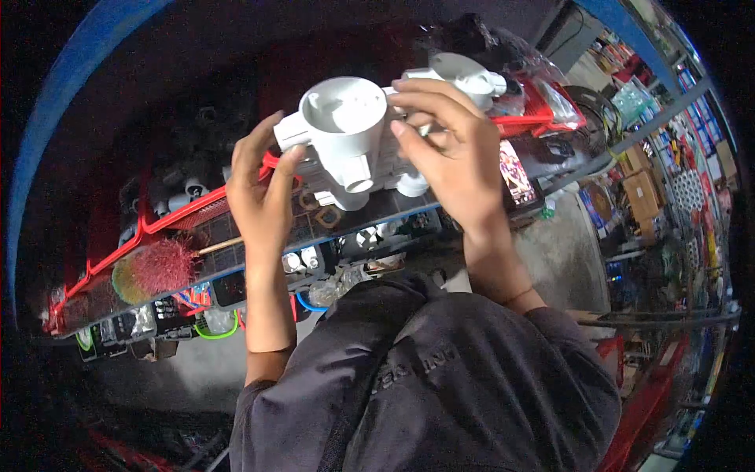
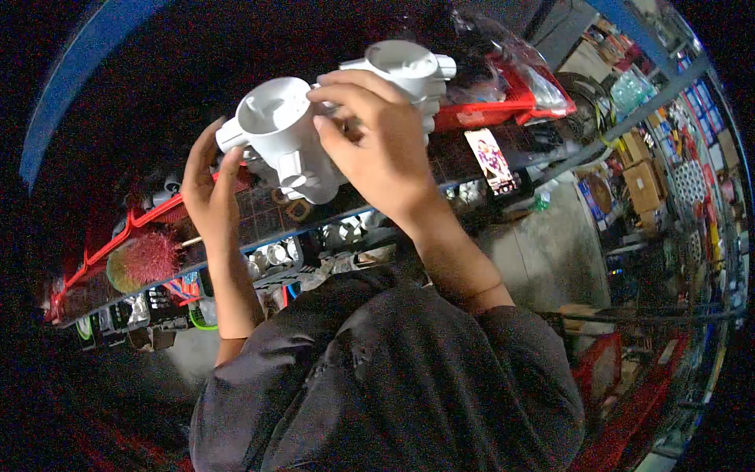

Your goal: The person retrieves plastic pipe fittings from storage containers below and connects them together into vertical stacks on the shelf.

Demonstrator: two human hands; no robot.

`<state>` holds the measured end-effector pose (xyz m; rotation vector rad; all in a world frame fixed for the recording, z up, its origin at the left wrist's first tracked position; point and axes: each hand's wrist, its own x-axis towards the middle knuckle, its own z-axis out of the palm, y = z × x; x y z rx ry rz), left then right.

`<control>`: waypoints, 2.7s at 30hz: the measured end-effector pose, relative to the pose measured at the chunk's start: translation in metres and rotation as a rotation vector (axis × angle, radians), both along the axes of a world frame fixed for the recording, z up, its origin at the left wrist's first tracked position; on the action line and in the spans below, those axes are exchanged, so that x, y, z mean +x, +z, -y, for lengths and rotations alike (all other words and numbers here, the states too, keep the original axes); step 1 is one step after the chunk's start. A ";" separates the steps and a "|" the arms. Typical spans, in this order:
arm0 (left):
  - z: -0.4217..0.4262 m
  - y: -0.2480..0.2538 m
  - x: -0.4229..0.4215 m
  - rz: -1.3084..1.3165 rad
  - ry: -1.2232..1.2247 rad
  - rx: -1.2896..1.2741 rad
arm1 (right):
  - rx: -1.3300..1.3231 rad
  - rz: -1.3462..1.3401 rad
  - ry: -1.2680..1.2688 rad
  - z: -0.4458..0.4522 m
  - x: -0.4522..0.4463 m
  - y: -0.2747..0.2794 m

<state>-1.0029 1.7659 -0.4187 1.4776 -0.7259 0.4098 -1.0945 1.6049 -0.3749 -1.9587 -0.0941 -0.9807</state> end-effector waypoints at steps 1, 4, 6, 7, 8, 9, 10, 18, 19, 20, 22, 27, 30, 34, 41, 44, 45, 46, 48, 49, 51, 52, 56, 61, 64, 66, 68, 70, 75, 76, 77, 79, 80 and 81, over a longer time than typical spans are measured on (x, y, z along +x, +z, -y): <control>0.001 0.000 -0.001 -0.004 -0.010 0.005 | -0.044 -0.011 -0.026 0.007 -0.013 0.003; 0.000 0.001 0.000 0.022 0.043 0.043 | 0.237 -0.228 -0.256 0.058 -0.071 -0.001; 0.001 0.002 -0.001 0.013 0.045 0.039 | 0.131 -0.375 -0.402 0.122 -0.077 -0.028; 0.000 0.002 -0.002 0.012 0.050 0.040 | 0.111 -0.371 -0.364 0.155 -0.078 -0.049; 0.000 0.003 -0.003 0.011 0.048 0.041 | 0.093 -0.365 -0.326 0.188 -0.076 -0.077; 0.000 0.003 -0.003 0.029 0.042 0.045 | -0.006 -0.328 -0.355 0.222 -0.073 -0.111; 0.000 0.003 -0.004 0.045 0.038 0.048 | -0.106 -0.290 -0.382 0.259 -0.068 -0.150; -0.001 0.007 -0.011 0.034 0.086 0.021 | -0.320 -0.906 -0.764 0.273 -0.032 -0.180; -0.004 0.009 -0.013 0.038 0.106 -0.010 | -0.368 -0.930 -0.781 0.275 -0.028 -0.184; -0.007 0.009 -0.014 0.021 0.075 -0.092 | -0.418 -0.953 -0.797 0.277 -0.025 -0.188; -0.017 0.009 -0.017 -0.002 0.097 -0.157 | -0.414 -0.949 -0.788 0.278 -0.023 -0.190; -0.044 0.002 -0.028 -0.047 0.255 -0.215 | -0.481 -0.899 -0.823 0.275 -0.021 -0.188; -0.056 -0.003 -0.034 -0.092 0.297 -0.297 | -0.589 -0.774 -0.862 0.281 -0.022 -0.199; -0.070 -0.009 -0.035 -0.061 0.372 -0.323 | -0.548 -0.850 -0.843 0.282 -0.019 -0.197; -0.079 -0.009 -0.042 0.057 0.377 -0.436 | -0.579 -0.744 -0.837 0.287 -0.026 -0.203; -0.083 -0.005 -0.044 0.179 0.415 -0.421 | -0.097 -0.380 -0.586 0.254 -0.053 -0.139; -0.084 -0.004 -0.047 0.206 0.429 -0.434 | 0.243 -0.176 -0.460 0.231 -0.066 -0.100; -0.089 -0.006 -0.048 0.210 0.473 -0.394 | 0.266 0.163 0.070 0.220 -0.087 -0.069; -0.093 -0.006 -0.049 0.282 0.499 -0.377 | 0.118 0.445 0.239 0.143 -0.116 -0.007; -0.092 -0.006 -0.050 0.295 0.502 -0.399 | -0.041 0.513 0.299 0.112 -0.130 0.012; -0.094 -0.007 -0.053 0.307 0.462 -0.411 | -0.334 0.512 0.415 0.071 -0.148 0.034; -0.095 -0.008 -0.053 0.329 0.456 -0.402 | -0.412 0.491 0.461 0.056 -0.151 0.042; -0.094 -0.008 -0.058 0.393 0.388 -0.468 | -0.528 0.427 0.542 0.022 -0.157 0.050; -0.101 -0.010 -0.064 0.441 0.420 -0.507 | -0.556 0.399 0.529 0.006 -0.167 0.050; -0.106 -0.011 -0.066 0.450 0.387 -0.559 | -0.561 0.402 0.531 0.001 -0.174 0.050; -0.111 -0.011 -0.069 0.440 0.368 -0.562 | -0.554 0.412 0.531 0.000 -0.174 0.047; -0.112 -0.012 -0.070 0.446 0.361 -0.582 | -0.551 0.413 0.539 -0.003 -0.176 0.048; -0.111 -0.012 -0.073 0.446 0.359 -0.581 | -0.564 0.409 0.535 -0.005 -0.178 0.050; -0.115 -0.012 -0.076 0.436 0.324 -0.603 | -0.580 0.416 0.523 -0.012 -0.181 0.057; -0.117 -0.013 -0.075 0.449 0.301 -0.586 | -0.600 0.423 0.527 -0.016 -0.183 0.058; -0.120 -0.014 -0.075 0.456 0.274 -0.561 | -0.605 0.427 0.525 -0.017 -0.186 0.059; -0.124 -0.016 -0.079 0.451 0.268 -0.559 | -0.609 0.441 0.517 -0.018 -0.189 0.061; -0.127 -0.016 -0.082 0.446 0.255 -0.543 | -0.614 0.451 0.511 -0.019 -0.190 0.063; -0.128 -0.016 -0.084 0.448 0.248 -0.536 | -0.619 0.476 0.508 -0.018 -0.191 0.066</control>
